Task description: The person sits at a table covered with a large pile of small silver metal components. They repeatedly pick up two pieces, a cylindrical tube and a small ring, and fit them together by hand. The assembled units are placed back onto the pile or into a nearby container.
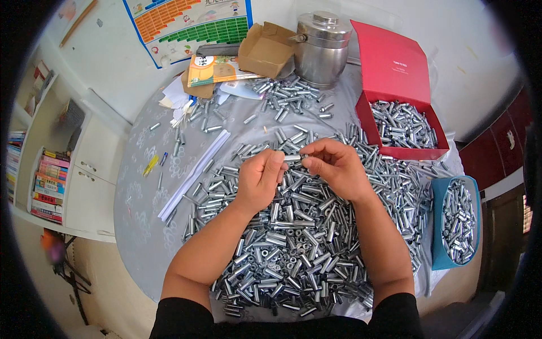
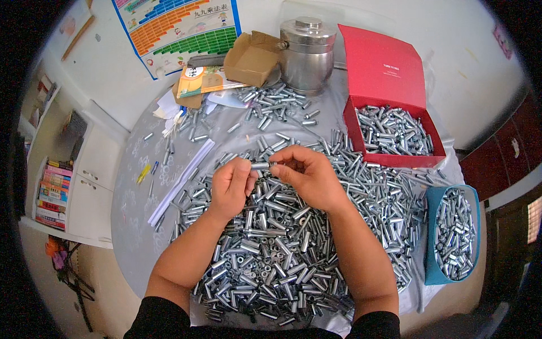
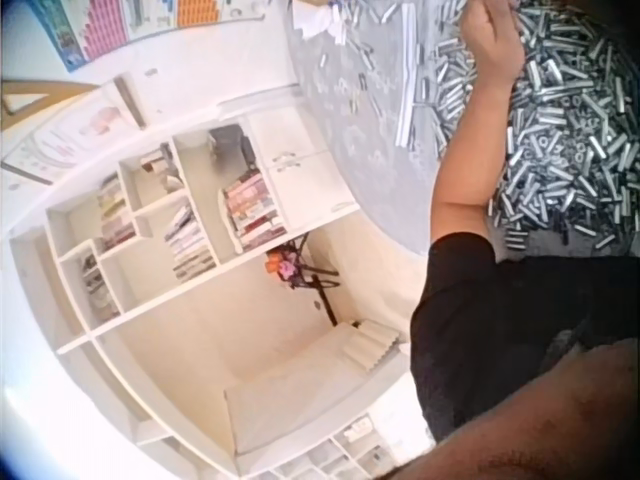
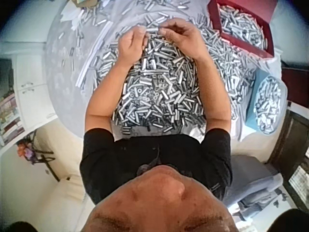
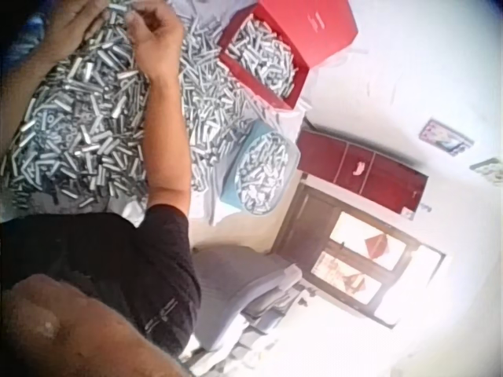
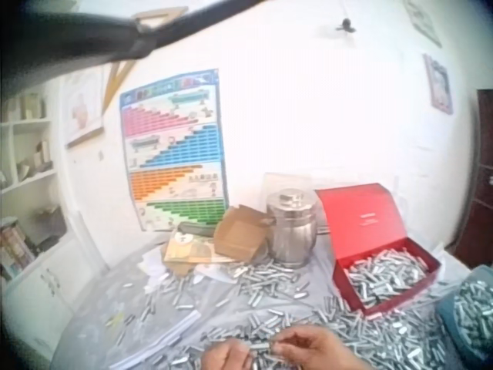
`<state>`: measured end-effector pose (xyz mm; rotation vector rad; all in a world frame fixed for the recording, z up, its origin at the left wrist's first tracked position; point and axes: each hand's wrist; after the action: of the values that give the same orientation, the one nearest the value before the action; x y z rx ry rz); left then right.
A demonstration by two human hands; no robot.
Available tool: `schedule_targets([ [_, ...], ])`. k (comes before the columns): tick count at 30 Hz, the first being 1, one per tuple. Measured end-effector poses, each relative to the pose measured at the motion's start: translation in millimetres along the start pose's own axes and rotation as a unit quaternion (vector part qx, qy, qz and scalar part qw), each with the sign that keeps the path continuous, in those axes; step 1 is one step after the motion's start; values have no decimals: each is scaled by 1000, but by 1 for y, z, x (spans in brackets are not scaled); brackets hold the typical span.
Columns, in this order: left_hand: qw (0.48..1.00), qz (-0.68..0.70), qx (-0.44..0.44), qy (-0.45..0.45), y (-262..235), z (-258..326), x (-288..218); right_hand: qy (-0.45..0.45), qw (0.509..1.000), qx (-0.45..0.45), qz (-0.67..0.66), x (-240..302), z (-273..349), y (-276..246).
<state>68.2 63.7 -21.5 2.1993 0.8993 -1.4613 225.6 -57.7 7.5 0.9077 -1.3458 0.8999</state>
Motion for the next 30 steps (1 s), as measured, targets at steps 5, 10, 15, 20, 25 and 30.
schedule_targets([
  [5, 1000, 0, -8, -2, 0, 0, 0, 32, 999, 16, 8, 5, 1, -4],
  [10, 1000, 9, -8, -14, -1, 1, 1, -30, 1000, -9, -4, -2, -1, 2],
  [15, 1000, 6, -6, -12, -1, 0, -3, 13, 1000, 19, 18, 3, 1, -2],
  [20, 1000, 7, -8, -14, 0, -1, -2, -39, 999, -25, -17, 4, 2, 6],
  [25, 1000, 12, -11, -10, -2, 0, 1, -75, 994, -32, 69, 2, -1, 3],
  [30, 1000, 1, 17, 8, 0, 0, 3, -57, 990, 1, 126, 3, 3, 0],
])
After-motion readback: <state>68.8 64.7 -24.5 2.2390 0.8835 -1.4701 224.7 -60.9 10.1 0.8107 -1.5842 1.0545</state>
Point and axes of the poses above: each hand's wrist, its own z-axis away from the middle knuckle, its own y-axis out of the palm, x = y × z, and after that the axes turned 8 degrees about y, right-handed
